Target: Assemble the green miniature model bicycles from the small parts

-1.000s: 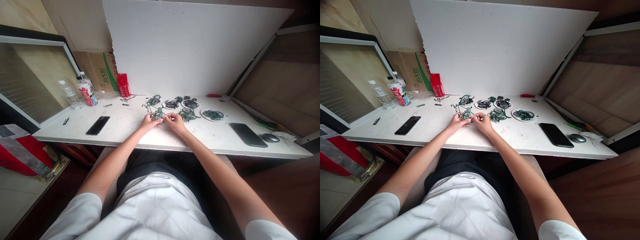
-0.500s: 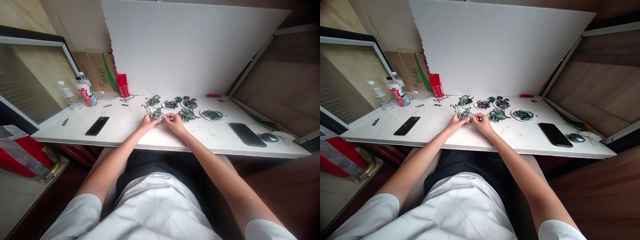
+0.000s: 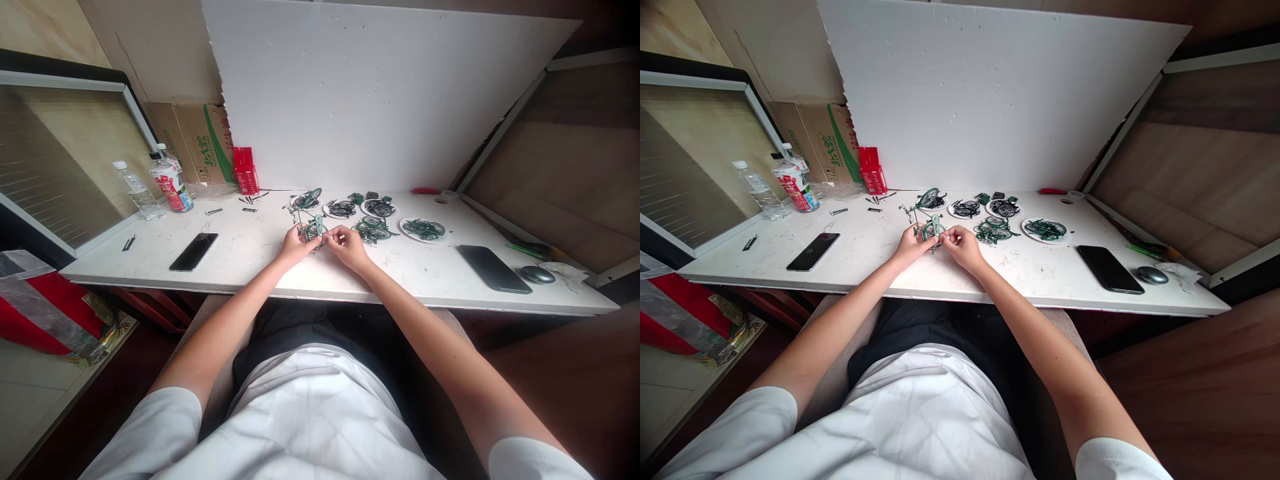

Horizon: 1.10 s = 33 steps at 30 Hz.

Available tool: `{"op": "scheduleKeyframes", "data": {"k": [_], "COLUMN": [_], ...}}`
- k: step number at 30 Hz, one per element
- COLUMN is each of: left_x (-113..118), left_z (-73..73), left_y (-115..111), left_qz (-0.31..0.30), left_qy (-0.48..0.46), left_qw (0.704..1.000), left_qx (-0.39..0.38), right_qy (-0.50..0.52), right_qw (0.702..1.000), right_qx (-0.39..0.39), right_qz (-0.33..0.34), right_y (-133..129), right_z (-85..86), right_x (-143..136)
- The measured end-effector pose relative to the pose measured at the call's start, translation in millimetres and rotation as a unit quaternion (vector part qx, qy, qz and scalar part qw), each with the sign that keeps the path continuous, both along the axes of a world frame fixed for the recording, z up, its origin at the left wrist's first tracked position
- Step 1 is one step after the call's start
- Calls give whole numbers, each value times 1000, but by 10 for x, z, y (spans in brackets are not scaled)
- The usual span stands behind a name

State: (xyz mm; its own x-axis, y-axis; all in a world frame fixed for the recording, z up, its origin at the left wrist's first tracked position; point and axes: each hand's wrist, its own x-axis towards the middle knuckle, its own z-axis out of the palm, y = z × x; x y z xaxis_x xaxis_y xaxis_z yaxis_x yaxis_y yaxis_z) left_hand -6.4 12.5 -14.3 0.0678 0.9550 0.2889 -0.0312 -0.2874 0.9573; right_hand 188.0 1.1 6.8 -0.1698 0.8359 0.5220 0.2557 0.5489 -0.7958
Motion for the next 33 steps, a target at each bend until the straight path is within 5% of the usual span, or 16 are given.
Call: {"op": "scheduleKeyframes", "data": {"k": [11, 17, 22, 27, 33], "left_x": [5, 16, -15, -49, -38], "left_z": [58, 101, 123, 105, 77], "left_y": [-63, -72, -21, 32, 52], "left_qz": [4, 9, 86, 146, 148], "left_qy": [10, -27, -48, -41, -28], "left_qw": [1000, 1000, 993, 985, 984], "left_qx": [12, 4, 66, 83, 94], "right_qy": [-21, -22, -99, -258, -332], "right_qw": [999, 993, 985, 958, 938], "right_qx": [34, 86, 112, 125, 102], "right_qz": [-4, -74, -85, 6, 7], "right_y": [-5, -37, -27, -10, 26], "right_z": [-19, 23, -17, -140, -207], "right_x": [-6, -3, -4, -12, -5]}}
